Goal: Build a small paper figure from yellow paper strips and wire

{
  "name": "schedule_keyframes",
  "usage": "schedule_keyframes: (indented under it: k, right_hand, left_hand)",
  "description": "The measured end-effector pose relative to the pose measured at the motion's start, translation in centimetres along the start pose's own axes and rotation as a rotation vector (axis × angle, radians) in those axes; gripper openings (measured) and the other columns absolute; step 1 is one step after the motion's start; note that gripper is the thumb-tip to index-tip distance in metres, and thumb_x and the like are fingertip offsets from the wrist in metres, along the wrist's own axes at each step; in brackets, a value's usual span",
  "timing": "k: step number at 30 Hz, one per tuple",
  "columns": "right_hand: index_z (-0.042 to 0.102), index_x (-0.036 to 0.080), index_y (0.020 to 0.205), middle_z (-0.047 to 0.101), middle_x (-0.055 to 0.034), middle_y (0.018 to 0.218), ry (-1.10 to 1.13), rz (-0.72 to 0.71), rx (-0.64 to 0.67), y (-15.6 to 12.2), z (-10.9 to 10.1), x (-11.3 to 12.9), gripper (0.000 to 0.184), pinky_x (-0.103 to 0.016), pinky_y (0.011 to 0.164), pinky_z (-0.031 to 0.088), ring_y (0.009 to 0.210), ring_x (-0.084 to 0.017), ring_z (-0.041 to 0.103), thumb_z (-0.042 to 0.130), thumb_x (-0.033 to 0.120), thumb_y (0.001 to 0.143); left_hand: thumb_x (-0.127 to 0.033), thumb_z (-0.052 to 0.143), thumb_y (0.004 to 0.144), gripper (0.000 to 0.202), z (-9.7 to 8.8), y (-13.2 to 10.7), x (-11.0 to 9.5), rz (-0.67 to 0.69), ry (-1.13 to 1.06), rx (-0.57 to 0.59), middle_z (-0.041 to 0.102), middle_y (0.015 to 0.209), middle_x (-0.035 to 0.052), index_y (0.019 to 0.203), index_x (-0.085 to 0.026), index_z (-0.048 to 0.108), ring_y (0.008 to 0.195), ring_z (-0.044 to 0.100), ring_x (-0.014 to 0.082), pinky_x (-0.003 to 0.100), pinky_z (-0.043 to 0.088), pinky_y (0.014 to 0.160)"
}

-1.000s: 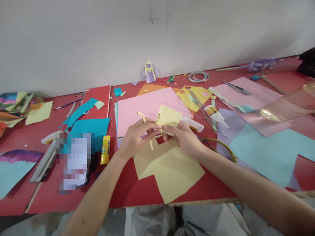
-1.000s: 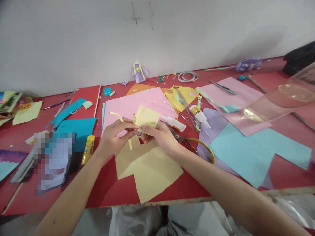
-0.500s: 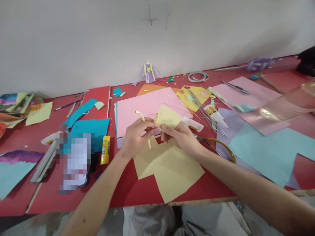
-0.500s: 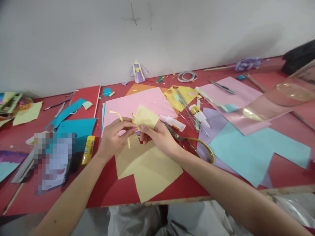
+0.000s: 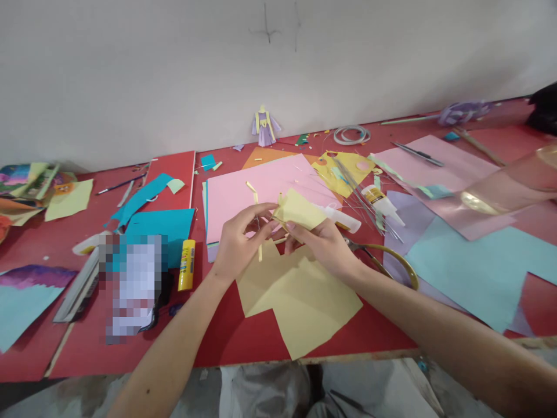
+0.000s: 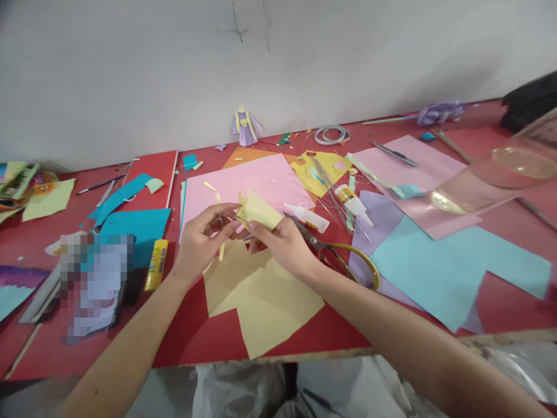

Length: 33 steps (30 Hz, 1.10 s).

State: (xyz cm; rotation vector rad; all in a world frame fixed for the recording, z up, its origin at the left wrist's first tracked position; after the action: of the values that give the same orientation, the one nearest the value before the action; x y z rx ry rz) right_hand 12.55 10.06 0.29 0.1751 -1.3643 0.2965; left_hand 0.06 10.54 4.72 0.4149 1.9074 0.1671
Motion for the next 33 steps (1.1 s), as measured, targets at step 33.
schedule_keyframes:
  k: [33]
  right_hand:
    - [0.067,0.017,0.085,0.063,0.0008,0.055,-0.086,0.043,-0.099,-0.19,-0.91,0.27,0.023,-0.026,0.051,0.047,0.053,-0.013,0.060,0.067,0.040,0.082]
  left_hand:
    - [-0.020,0.060,0.090,0.028,0.21,-0.04,-0.81,0.115,0.099,0.043,0.064,0.098,0.0021,0.118,-0.024,0.062,0.081,0.060,0.0099,0.020,0.055,0.072]
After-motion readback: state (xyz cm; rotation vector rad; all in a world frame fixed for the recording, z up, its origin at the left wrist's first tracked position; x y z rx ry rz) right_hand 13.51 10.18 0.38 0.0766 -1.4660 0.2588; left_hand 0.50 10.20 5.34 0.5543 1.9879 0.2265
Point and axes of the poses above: each hand's wrist, its own y-axis towards the middle knuckle, its own z-axis out of the palm, x = y × z, the point moved 10 cm from there along y, towards the middle knuckle
